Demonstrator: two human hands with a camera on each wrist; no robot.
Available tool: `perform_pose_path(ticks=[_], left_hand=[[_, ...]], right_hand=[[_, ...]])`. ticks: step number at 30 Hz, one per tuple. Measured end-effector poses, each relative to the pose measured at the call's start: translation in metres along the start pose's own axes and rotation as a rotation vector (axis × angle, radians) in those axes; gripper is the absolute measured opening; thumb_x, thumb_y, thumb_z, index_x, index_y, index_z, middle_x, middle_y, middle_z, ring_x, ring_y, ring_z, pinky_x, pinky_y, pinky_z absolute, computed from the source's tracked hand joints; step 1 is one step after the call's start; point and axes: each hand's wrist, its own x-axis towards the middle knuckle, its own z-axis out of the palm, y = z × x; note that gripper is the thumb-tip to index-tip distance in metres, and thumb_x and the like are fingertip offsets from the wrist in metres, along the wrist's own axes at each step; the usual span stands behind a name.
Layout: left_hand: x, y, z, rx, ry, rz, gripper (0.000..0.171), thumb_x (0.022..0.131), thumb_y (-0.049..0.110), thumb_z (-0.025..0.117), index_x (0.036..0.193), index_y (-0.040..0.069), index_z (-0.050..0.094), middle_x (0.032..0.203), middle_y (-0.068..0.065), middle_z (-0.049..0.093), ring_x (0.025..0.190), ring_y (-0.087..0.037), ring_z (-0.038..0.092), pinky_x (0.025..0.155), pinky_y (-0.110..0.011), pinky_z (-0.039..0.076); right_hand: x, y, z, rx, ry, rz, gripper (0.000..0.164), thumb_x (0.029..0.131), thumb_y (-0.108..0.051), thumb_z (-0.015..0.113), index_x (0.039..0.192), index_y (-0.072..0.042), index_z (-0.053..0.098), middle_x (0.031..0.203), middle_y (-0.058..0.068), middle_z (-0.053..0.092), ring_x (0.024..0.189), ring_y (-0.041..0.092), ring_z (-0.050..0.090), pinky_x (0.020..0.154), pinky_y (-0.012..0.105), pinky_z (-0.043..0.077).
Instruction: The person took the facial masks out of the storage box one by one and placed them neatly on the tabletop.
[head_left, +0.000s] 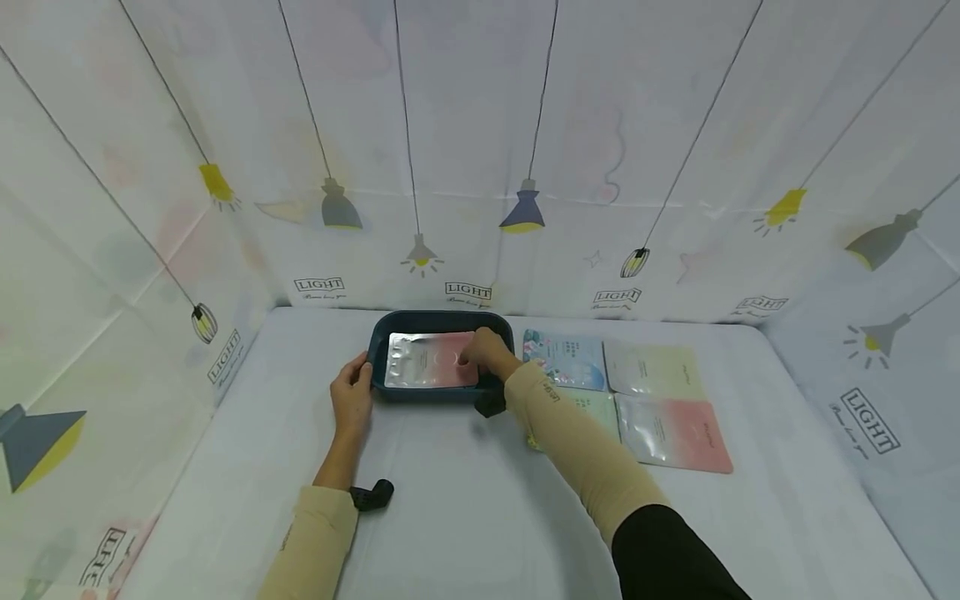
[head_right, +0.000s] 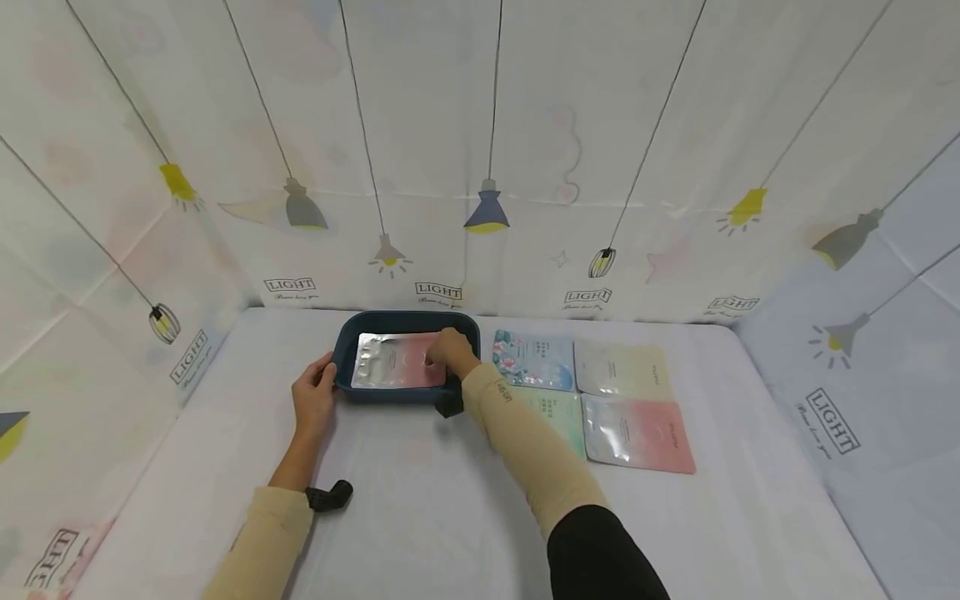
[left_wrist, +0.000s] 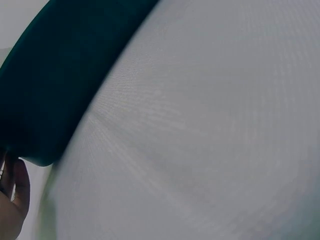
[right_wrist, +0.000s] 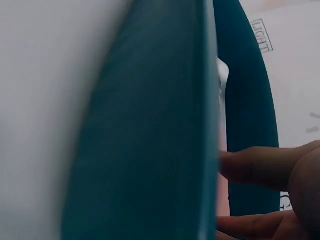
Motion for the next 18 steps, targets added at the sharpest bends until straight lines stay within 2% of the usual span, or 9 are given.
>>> perform_pose_path(ticks=[5, 11, 15, 18], left_hand=[[0.0, -0.002, 0.0, -0.011, 0.0, 0.009, 0.037, 0.102, 0.018, 0.049, 0.134, 0.002, 0.056, 0.132, -0.017, 0.058, 0.112, -0.018, 0.052, 0.076, -0.002, 0.044], [0.0, 0.0, 0.0, -0.014, 0.001, 0.012, 0.037, 0.102, 0.019, 0.049, 0.134, 0.003, 0.056, 0.13, -0.018, 0.058, 0.11, -0.017, 0.052, 0.075, -0.003, 0.045], [0.0, 0.001, 0.0, -0.009, -0.001, -0.003, 0.037, 0.102, 0.02, 0.048, 0.134, 0.003, 0.056, 0.133, -0.018, 0.058, 0.114, -0.019, 0.051, 0.076, -0.002, 0.042], [0.0, 0.0, -0.001, -0.006, 0.0, -0.014, 0.037, 0.102, 0.018, 0.048, 0.134, 0.002, 0.056, 0.134, -0.018, 0.058, 0.116, -0.02, 0.051, 0.076, -0.002, 0.041]], right_hand=[[0.003, 0.002, 0.009, 0.043, 0.058, -0.001, 0.026, 0.086, -0.013, 0.071, 0.106, 0.004, 0.068, 0.092, 0.013, 0.067, 0.079, 0.027, 0.066, 0.067, 0.031, 0.054], [0.007, 0.003, 0.016, 0.013, 0.148, -0.044, 0.009, 0.084, -0.007, 0.067, 0.08, 0.0, 0.065, 0.07, 0.006, 0.058, 0.062, 0.02, 0.055, 0.051, 0.026, 0.043], [0.005, 0.003, 0.02, 0.036, 0.207, -0.067, 0.013, 0.082, -0.002, 0.061, 0.07, -0.004, 0.056, 0.063, 0.004, 0.051, 0.055, 0.019, 0.05, 0.045, 0.025, 0.037], [0.002, 0.003, 0.023, 0.145, 0.222, -0.077, 0.02, 0.082, -0.001, 0.06, 0.064, -0.005, 0.054, 0.059, 0.003, 0.049, 0.052, 0.018, 0.049, 0.043, 0.025, 0.037]])
